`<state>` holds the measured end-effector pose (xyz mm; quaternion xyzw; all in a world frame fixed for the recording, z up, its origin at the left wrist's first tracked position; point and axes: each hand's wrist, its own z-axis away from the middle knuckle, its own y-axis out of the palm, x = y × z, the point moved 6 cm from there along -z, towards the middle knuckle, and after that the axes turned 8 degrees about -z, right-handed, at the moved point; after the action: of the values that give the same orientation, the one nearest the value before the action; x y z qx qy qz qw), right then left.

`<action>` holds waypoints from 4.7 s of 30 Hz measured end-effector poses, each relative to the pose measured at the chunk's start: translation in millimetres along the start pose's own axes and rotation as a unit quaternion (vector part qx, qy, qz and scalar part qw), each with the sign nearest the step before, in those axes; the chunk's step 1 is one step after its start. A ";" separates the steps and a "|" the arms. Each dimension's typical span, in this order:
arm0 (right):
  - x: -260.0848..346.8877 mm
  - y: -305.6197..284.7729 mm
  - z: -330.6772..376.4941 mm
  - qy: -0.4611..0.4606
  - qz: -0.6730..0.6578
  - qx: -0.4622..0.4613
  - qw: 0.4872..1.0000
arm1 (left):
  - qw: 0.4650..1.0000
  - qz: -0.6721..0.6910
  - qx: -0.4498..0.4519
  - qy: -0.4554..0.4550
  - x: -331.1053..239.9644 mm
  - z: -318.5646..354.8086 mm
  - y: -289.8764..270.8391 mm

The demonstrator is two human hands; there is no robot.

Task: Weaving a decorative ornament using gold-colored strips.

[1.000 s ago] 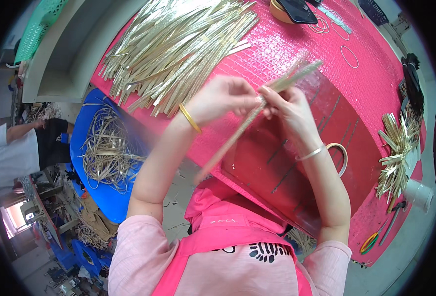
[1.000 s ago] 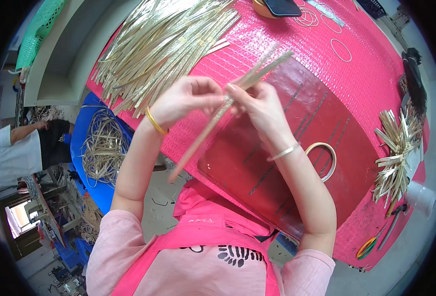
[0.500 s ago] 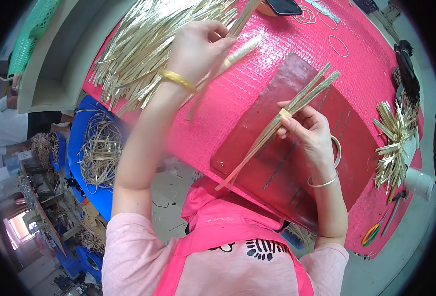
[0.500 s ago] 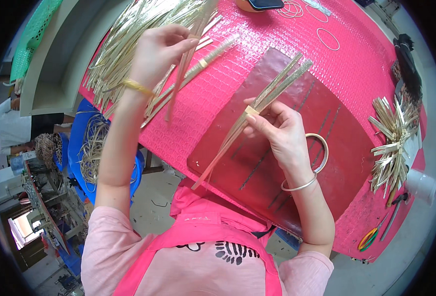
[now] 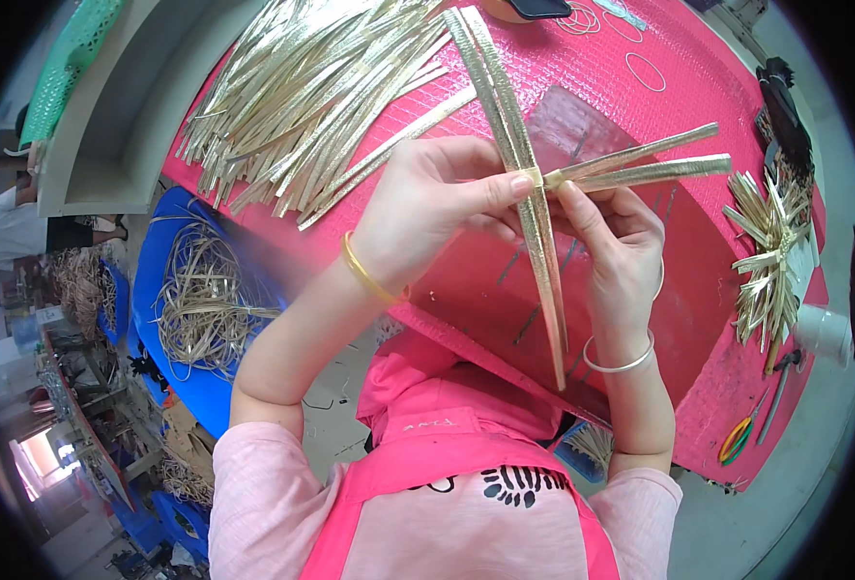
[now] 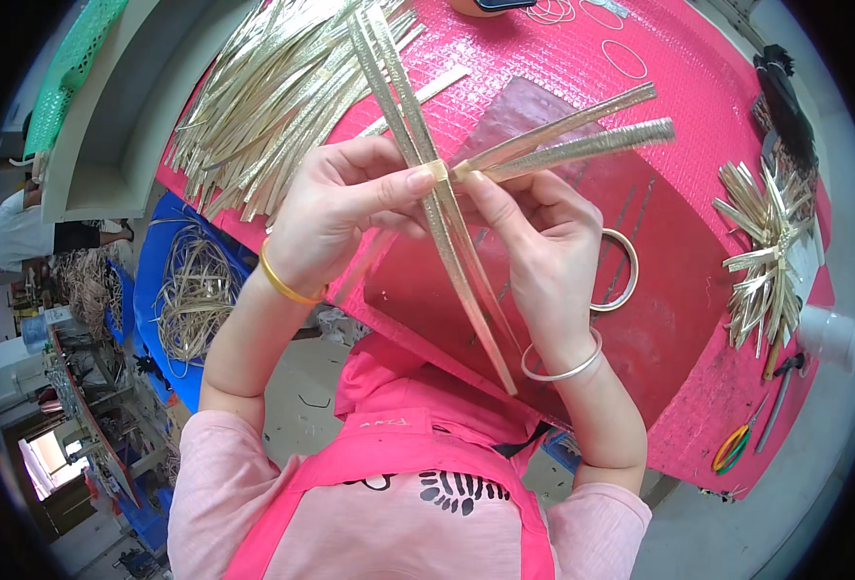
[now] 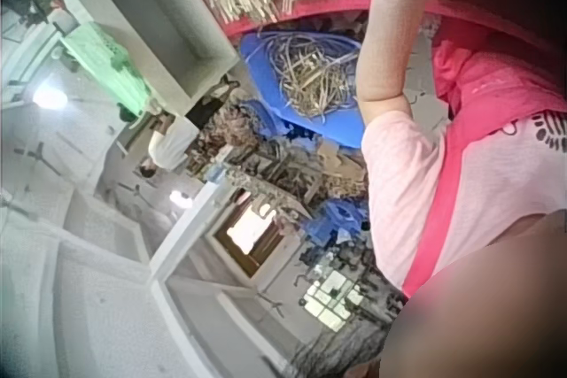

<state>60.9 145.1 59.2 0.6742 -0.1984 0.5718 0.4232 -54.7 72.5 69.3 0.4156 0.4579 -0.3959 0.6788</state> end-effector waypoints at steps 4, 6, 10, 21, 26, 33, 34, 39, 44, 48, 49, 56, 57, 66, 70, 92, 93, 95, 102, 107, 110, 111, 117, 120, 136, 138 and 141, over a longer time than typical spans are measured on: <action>-1.5 0.0 7.7 0.033 -0.032 0.007 0.999 | 0.998 -0.023 -0.032 0.049 2.8 6.1 3.6; -5.1 -3.0 10.8 0.042 -0.040 0.003 0.998 | 0.997 0.001 -0.053 0.059 5.9 8.6 3.9; -9.1 -3.7 16.3 0.070 -0.127 -0.021 0.989 | 0.996 0.002 -0.067 0.066 7.9 12.7 9.7; 2.1 -5.1 21.5 -0.006 0.020 -0.042 0.999 | 0.992 0.008 -0.070 0.105 11.4 13.2 19.1; 22.3 -3.4 17.7 -0.088 0.064 0.017 0.994 | 0.677 -0.536 -0.090 0.497 -39.4 36.3 33.2; -3.0 -3.6 7.3 0.123 -0.166 0.049 0.977 | 0.921 -0.273 -0.040 0.274 -34.2 17.2 20.9; -2.5 -2.4 7.9 0.123 -0.166 0.049 0.977 | 0.981 -0.133 -0.013 0.140 -22.6 16.3 20.4; 11.3 -3.1 5.6 0.016 0.003 0.016 1.000 | 0.980 -0.121 -0.079 0.137 -3.2 10.6 17.0; 17.8 -10.2 -8.5 0.006 0.131 0.070 0.989 | 0.747 -0.472 -0.087 0.460 -32.6 13.8 23.8; -5.4 -5.3 -13.0 0.219 -0.134 0.142 0.956 | 0.666 -0.546 -0.058 0.506 -44.6 18.2 29.5; -6.2 -1.9 -13.6 0.215 -0.176 0.135 0.951 | 0.674 -0.546 -0.087 0.490 -45.8 18.0 26.6; 3.1 -0.4 -14.9 -0.086 0.177 0.076 0.977 | 0.968 -0.151 -0.170 0.105 0.5 0.9 1.8; 15.0 5.6 -12.8 -0.186 0.269 0.074 0.942 | 0.965 -0.161 -0.176 0.106 -0.2 -0.8 1.6; 36.4 26.5 2.2 -0.528 0.446 0.081 0.718 | 0.990 -0.127 0.029 -0.047 -6.4 -18.5 6.3; 25.2 15.0 -9.8 -0.283 0.266 0.032 0.921 | 0.990 0.123 0.036 -0.055 7.7 -16.7 14.9; 16.5 -7.5 -19.0 -0.047 0.325 0.208 0.921 | 0.855 -0.461 -0.036 0.234 -16.0 0.4 15.9; 14.4 -7.4 -20.0 0.006 0.299 0.200 0.933 | 0.783 -0.535 -0.083 0.307 -21.2 6.5 20.4; 7.8 -7.7 -21.5 0.139 0.180 0.184 0.956 | 0.691 -0.596 -0.141 0.383 -21.2 16.5 26.9; -4.2 1.2 -17.4 0.055 0.038 0.135 0.989 | 0.969 -0.235 -0.043 0.064 -10.6 8.5 9.6; 3.9 3.6 -6.0 -0.026 0.214 0.159 0.963 | 0.989 -0.147 -0.001 -0.014 -1.5 7.4 -4.3; -7.5 3.9 -2.9 0.116 -0.017 0.100 0.988 | 0.963 -0.240 -0.027 0.119 -16.0 6.0 -6.3; -17.2 4.6 -0.6 0.204 -0.145 0.128 0.960 | 0.964 -0.238 -0.027 0.119 -16.2 5.7 -5.7; -18.2 9.0 6.8 0.164 -0.210 0.080 0.961 | 0.986 -0.152 -0.043 0.058 -15.4 16.8 5.6; -12.1 6.8 5.6 0.109 -0.121 0.059 0.985 | 0.988 -0.150 -0.013 0.017 -16.7 15.8 4.4; 1.0 -3.4 -1.2 -0.018 0.061 0.010 0.998 | 0.998 -0.044 -0.034 0.000 9.5 -14.8 15.3; 2.0 -3.1 0.0 -0.031 0.034 0.013 0.999 | 0.993 -0.054 -0.086 0.054 9.1 -15.1 14.9; -0.4 -10.1 -6.6 0.065 0.019 0.010 0.998 | 0.969 -0.184 -0.108 0.127 1.0 -12.8 17.0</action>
<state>64.4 156.0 55.3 0.6361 -0.1779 0.6242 0.4173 -42.6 90.0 68.8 0.2951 0.6488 -0.4060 0.5720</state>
